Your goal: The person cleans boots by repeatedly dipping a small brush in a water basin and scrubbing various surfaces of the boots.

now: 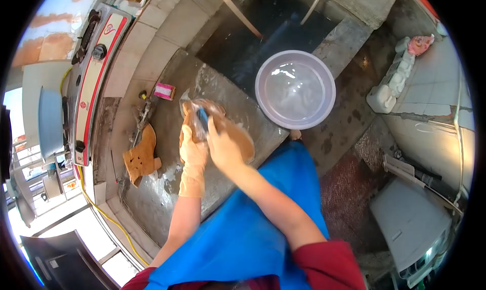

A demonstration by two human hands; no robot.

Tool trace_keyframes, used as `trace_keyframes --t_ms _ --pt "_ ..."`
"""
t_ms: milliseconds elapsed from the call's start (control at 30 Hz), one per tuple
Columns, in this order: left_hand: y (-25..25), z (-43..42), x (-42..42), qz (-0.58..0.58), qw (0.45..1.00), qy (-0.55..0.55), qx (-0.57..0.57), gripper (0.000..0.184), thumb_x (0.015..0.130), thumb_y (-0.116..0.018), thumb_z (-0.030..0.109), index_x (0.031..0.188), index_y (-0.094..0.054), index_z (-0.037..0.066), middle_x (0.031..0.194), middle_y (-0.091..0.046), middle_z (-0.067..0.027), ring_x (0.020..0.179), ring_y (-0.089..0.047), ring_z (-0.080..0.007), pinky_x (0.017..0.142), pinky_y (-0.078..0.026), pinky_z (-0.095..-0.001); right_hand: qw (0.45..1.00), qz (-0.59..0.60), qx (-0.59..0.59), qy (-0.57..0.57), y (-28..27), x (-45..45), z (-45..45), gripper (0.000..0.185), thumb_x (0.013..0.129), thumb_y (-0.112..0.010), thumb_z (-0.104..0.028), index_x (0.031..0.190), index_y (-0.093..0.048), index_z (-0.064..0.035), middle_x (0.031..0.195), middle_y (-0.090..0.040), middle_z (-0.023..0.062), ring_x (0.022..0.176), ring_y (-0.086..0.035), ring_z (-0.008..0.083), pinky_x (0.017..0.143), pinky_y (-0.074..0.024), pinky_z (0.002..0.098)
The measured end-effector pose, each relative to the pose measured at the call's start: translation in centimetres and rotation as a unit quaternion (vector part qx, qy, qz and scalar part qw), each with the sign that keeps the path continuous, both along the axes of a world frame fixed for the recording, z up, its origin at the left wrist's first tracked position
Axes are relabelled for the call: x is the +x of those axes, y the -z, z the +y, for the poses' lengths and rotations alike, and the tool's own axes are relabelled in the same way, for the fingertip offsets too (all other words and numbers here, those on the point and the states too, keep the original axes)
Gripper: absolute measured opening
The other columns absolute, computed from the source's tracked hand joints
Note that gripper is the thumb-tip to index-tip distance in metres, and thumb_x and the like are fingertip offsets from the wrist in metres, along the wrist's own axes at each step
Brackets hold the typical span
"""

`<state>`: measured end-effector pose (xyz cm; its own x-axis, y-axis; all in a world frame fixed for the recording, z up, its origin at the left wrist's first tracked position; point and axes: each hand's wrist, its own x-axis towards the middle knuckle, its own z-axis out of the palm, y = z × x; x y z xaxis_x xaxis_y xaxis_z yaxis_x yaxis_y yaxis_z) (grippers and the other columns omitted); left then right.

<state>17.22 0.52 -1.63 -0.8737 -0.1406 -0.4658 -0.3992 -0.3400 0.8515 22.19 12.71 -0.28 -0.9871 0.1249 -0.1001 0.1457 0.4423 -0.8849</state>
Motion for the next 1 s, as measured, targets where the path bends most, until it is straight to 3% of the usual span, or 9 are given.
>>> trace_keyframes --t_ms 133,233,300,467,533,633,700,767,1000 --pt "-2.3 2.2 1.4 -0.095 0.993 -0.068 0.020 0.056 0.100 -0.053 0.040 0.138 -0.047 -0.001 0.134 -0.055 -0.0113 0.122 -0.052 -0.0246 0.106 -0.042 -0.0407 0.995 -0.088 -0.019 -0.043 -0.6 2.2 1.5 0.054 0.101 -0.044 -0.028 0.152 -0.029 -0.0157 0.099 -0.058 0.0307 0.079 -0.061 0.0479 0.074 -0.0517 0.0510" --pt "0.3 1.5 2.7 0.020 0.956 0.057 -0.287 0.061 0.095 -0.058 0.048 0.129 -0.056 -0.003 0.123 -0.064 -0.0073 0.106 -0.059 -0.0203 0.092 -0.047 -0.0322 0.998 -0.066 -0.009 0.017 0.2 -2.3 2.1 0.049 0.101 -0.043 -0.026 0.149 -0.034 -0.0145 0.099 -0.059 0.0271 0.081 -0.061 0.0473 0.075 -0.0514 0.0511" --pt "1.9 1.9 2.5 -0.055 0.993 -0.088 0.046 0.055 0.098 -0.057 0.039 0.137 -0.048 0.000 0.135 -0.054 -0.0101 0.123 -0.051 -0.0231 0.107 -0.040 -0.0375 0.989 0.096 -0.048 0.101 2.0 0.3 0.7 0.051 0.101 -0.045 -0.025 0.150 -0.032 -0.0142 0.097 -0.059 0.0270 0.082 -0.061 0.0467 0.074 -0.0508 0.0512" --pt "-0.1 4.5 3.9 -0.112 0.990 -0.030 0.081 0.062 0.099 -0.051 0.048 0.138 -0.049 0.000 0.138 -0.052 -0.0082 0.121 -0.050 -0.0189 0.105 -0.038 -0.0321 0.992 -0.111 -0.061 -0.010 1.4 5.4 1.9 0.055 0.100 -0.047 -0.025 0.151 -0.030 -0.0123 0.109 -0.057 0.0284 0.093 -0.060 0.0464 0.079 -0.0506 0.0495" --pt "0.5 4.2 4.1 -0.042 0.995 0.042 -0.075 0.056 0.099 -0.056 0.038 0.139 -0.047 -0.001 0.134 -0.055 -0.0086 0.119 -0.053 -0.0221 0.103 -0.043 -0.0344 0.988 0.116 -0.025 0.102 2.5 0.9 1.7 0.051 0.101 -0.046 -0.026 0.149 -0.033 -0.0153 0.114 -0.056 0.0304 0.096 -0.060 0.0466 0.080 -0.0514 0.0499" --pt "0.7 3.0 3.3 -0.085 0.995 0.045 -0.033 0.054 0.099 -0.058 0.035 0.138 -0.047 -0.002 0.132 -0.056 -0.0092 0.117 -0.055 -0.0221 0.099 -0.045 -0.0342 0.985 -0.147 0.007 -0.085 -2.0 -4.0 5.4 0.052 0.100 -0.048 -0.027 0.148 -0.036 -0.0106 0.114 -0.060 0.0254 0.100 -0.061 0.0418 0.082 -0.0517 0.0469" --pt "-0.2 3.6 3.6 0.021 0.929 0.177 -0.323 0.050 0.099 -0.058 0.032 0.137 -0.048 0.001 0.134 -0.055 -0.0090 0.118 -0.054 -0.0234 0.098 -0.047 -0.0372 0.989 -0.119 0.038 -0.074 -0.6 0.3 6.0 0.052 0.100 -0.047 -0.028 0.148 -0.035 -0.0116 0.115 -0.060 0.0252 0.101 -0.060 0.0415 0.083 -0.0511 0.0466" --pt "-2.0 5.1 3.1 -0.131 0.990 -0.038 0.041 0.047 0.099 -0.058 0.031 0.137 -0.049 0.004 0.135 -0.053 -0.0091 0.119 -0.053 -0.0251 0.094 -0.049 -0.0408 0.991 -0.092 0.071 -0.063 2.3 3.7 5.9 0.052 0.101 -0.046 -0.029 0.149 -0.034 -0.0127 0.116 -0.060 0.0250 0.102 -0.060 0.0412 0.085 -0.0505 0.0463" --pt "-2.1 3.9 3.1 -0.146 0.986 0.025 -0.076 0.047 0.097 -0.063 0.032 0.135 -0.051 0.008 0.126 -0.056 -0.0026 0.110 -0.056 -0.0160 0.091 -0.050 -0.0337 0.996 -0.040 -0.069 -0.048 -0.6 -4.8 5.5 0.053 0.100 -0.045 -0.026 0.150 -0.031 -0.0148 0.122 -0.058 0.0218 0.102 -0.061 0.0425 0.087 -0.0509 0.0464"
